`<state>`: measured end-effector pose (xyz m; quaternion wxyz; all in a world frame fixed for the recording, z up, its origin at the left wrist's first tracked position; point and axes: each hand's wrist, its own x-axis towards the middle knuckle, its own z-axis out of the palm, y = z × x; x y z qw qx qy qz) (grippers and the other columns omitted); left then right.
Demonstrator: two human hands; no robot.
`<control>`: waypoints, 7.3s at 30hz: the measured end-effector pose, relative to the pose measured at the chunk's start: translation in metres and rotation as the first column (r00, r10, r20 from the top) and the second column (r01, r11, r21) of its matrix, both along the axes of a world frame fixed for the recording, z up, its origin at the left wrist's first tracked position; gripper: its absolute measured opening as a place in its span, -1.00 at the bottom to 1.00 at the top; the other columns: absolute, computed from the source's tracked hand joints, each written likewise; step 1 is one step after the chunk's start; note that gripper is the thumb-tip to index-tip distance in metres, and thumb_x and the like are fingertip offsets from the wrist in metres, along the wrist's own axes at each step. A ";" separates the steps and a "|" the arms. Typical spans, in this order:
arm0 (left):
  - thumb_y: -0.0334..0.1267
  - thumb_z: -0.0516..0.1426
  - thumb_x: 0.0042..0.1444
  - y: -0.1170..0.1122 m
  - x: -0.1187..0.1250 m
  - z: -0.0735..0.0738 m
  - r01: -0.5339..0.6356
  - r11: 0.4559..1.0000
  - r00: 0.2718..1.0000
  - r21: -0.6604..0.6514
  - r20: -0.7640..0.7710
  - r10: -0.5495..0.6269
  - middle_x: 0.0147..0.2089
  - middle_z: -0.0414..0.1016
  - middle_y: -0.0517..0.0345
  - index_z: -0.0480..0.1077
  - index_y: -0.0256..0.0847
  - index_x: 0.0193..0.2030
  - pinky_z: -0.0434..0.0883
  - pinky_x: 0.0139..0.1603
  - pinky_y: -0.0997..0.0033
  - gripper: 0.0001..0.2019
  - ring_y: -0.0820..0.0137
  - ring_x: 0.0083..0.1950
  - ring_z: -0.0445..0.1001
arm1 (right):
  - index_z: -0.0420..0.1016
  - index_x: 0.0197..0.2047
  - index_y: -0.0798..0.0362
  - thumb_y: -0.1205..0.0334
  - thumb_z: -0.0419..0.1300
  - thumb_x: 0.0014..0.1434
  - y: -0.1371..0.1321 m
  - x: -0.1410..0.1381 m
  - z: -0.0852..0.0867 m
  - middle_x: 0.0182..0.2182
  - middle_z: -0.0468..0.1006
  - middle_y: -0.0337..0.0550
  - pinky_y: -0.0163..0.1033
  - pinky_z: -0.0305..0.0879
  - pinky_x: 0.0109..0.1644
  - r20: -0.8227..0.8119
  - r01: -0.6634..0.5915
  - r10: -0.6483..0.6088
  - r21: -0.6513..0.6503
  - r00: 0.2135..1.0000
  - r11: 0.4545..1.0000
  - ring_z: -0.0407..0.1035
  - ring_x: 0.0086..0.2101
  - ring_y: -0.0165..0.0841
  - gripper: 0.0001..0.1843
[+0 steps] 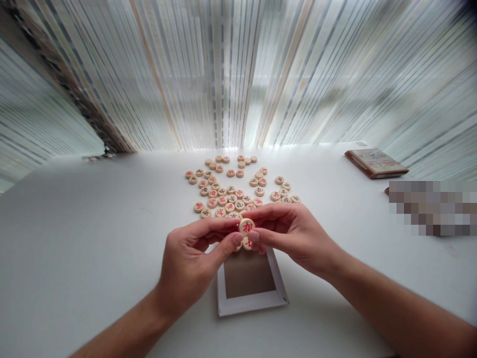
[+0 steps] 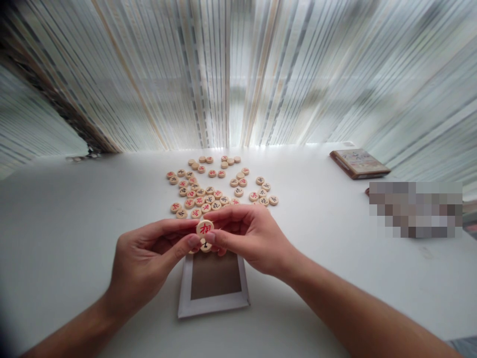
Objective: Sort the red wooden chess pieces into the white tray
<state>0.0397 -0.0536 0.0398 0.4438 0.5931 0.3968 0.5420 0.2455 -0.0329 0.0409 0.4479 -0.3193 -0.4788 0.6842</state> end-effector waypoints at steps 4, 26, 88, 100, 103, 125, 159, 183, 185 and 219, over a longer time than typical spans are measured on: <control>-0.44 0.46 0.13 0.000 0.000 0.000 0.022 1.000 1.000 0.009 -0.011 -0.022 -0.24 0.80 0.13 0.76 -0.14 -0.11 0.72 -0.24 0.61 -0.80 0.35 -0.28 0.79 | 0.82 -0.15 0.04 0.29 0.66 0.00 -0.002 -0.001 0.000 -0.41 0.73 -0.14 -0.37 0.57 -0.35 -0.010 0.019 -0.019 0.066 1.000 0.998 0.58 -0.42 -0.41 -0.69; -0.38 0.48 0.13 0.003 -0.002 -0.004 0.034 0.999 0.999 -0.039 0.034 -0.033 -0.22 0.81 0.10 0.76 -0.13 -0.08 0.72 -0.21 0.59 -0.78 0.34 -0.25 0.79 | 0.79 -0.08 0.08 0.26 0.64 0.05 -0.003 -0.001 0.001 -0.42 0.75 -0.13 -0.31 0.63 -0.39 0.011 0.025 -0.026 0.081 1.000 0.996 0.63 -0.45 -0.35 -0.65; -0.29 0.45 0.20 0.001 0.001 0.007 0.147 0.965 0.981 -0.216 0.155 -0.115 -0.15 0.81 -0.01 0.78 -0.15 -0.06 0.72 -0.12 0.49 -0.82 0.28 -0.18 0.79 | 0.79 -0.04 0.00 0.27 0.56 0.19 -0.007 -0.001 -0.002 -0.26 0.74 -0.07 -0.25 0.61 -0.27 0.172 0.096 -0.205 0.492 0.964 0.865 0.61 -0.32 -0.32 -0.74; -0.28 0.39 0.30 -0.001 0.002 0.006 0.334 0.881 0.929 -0.335 0.274 -0.248 -0.01 0.80 -0.04 0.73 -0.13 0.09 0.73 0.07 0.32 -0.76 0.19 -0.02 0.79 | 0.74 -0.14 0.02 0.18 0.54 0.23 -0.006 -0.001 -0.002 -0.41 0.67 -0.16 -0.28 0.51 -0.35 0.266 0.073 -0.386 0.734 0.883 0.675 0.50 -0.45 -0.39 -0.83; -0.25 0.38 0.31 -0.001 0.002 0.005 0.330 0.880 0.932 -0.341 0.268 -0.245 -0.01 0.80 -0.04 0.72 -0.13 0.11 0.74 0.05 0.30 -0.75 0.18 -0.03 0.79 | 0.74 -0.16 0.04 0.13 0.54 0.22 -0.008 -0.002 -0.001 -0.40 0.69 -0.14 -0.27 0.52 -0.36 0.252 0.098 -0.320 0.627 0.913 0.773 0.52 -0.44 -0.37 -0.80; -0.28 0.46 0.19 -0.001 0.004 0.005 0.234 0.887 0.952 -0.398 0.279 -0.126 -0.15 0.81 -0.02 0.77 -0.20 -0.07 0.77 -0.06 0.36 -0.82 0.25 -0.20 0.80 | 0.75 -0.26 0.11 0.05 0.64 0.04 -0.006 -0.005 0.006 -0.52 0.64 -0.21 -0.37 0.49 -0.41 0.055 0.019 -0.016 -0.048 0.998 0.999 0.49 -0.52 -0.45 -0.66; -0.49 0.39 0.23 -0.005 0.002 -0.002 0.153 0.987 0.988 -0.049 -0.005 -0.153 -0.10 0.80 0.18 0.75 -0.03 0.02 0.72 -0.05 0.55 -0.70 0.37 -0.15 0.79 | 0.73 -0.31 0.14 0.23 0.71 -0.10 -0.007 -0.004 0.004 -0.48 0.69 -0.19 -0.43 0.46 -0.40 -0.042 -0.044 0.038 -0.156 0.998 0.987 0.47 -0.51 -0.49 -0.66; -0.40 0.38 0.29 -0.005 0.000 -0.003 0.124 0.992 0.987 0.021 -0.103 -0.121 -0.11 0.77 0.16 0.72 0.01 0.09 0.70 -0.09 0.53 -0.71 0.38 -0.15 0.76 | 0.73 -0.24 0.16 0.23 0.66 0.02 -0.008 -0.004 0.004 -0.42 0.70 -0.18 -0.43 0.47 -0.36 -0.060 -0.070 0.062 -0.130 0.996 0.989 0.47 -0.50 -0.52 -0.69; -0.41 0.38 0.28 -0.005 -0.001 -0.004 0.125 0.991 0.985 0.048 -0.122 -0.118 -0.11 0.76 0.18 0.72 0.01 0.08 0.69 -0.07 0.56 -0.71 0.40 -0.14 0.75 | 0.73 -0.24 0.16 0.24 0.66 0.00 -0.008 -0.004 0.005 -0.43 0.69 -0.17 -0.43 0.47 -0.35 -0.058 -0.061 0.054 -0.130 0.997 0.990 0.48 -0.49 -0.51 -0.69; -0.52 0.41 0.18 -0.008 0.001 0.000 0.052 0.997 0.996 0.050 -0.070 -0.049 -0.16 0.78 0.31 0.74 0.01 -0.05 0.67 -0.12 0.71 -0.69 0.51 -0.21 0.75 | 0.83 -0.21 0.04 0.23 0.70 -0.08 -0.013 -0.006 0.006 -0.41 0.74 -0.14 -0.32 0.65 -0.26 -0.060 0.045 -0.044 0.003 0.997 0.999 0.60 -0.44 -0.40 -0.67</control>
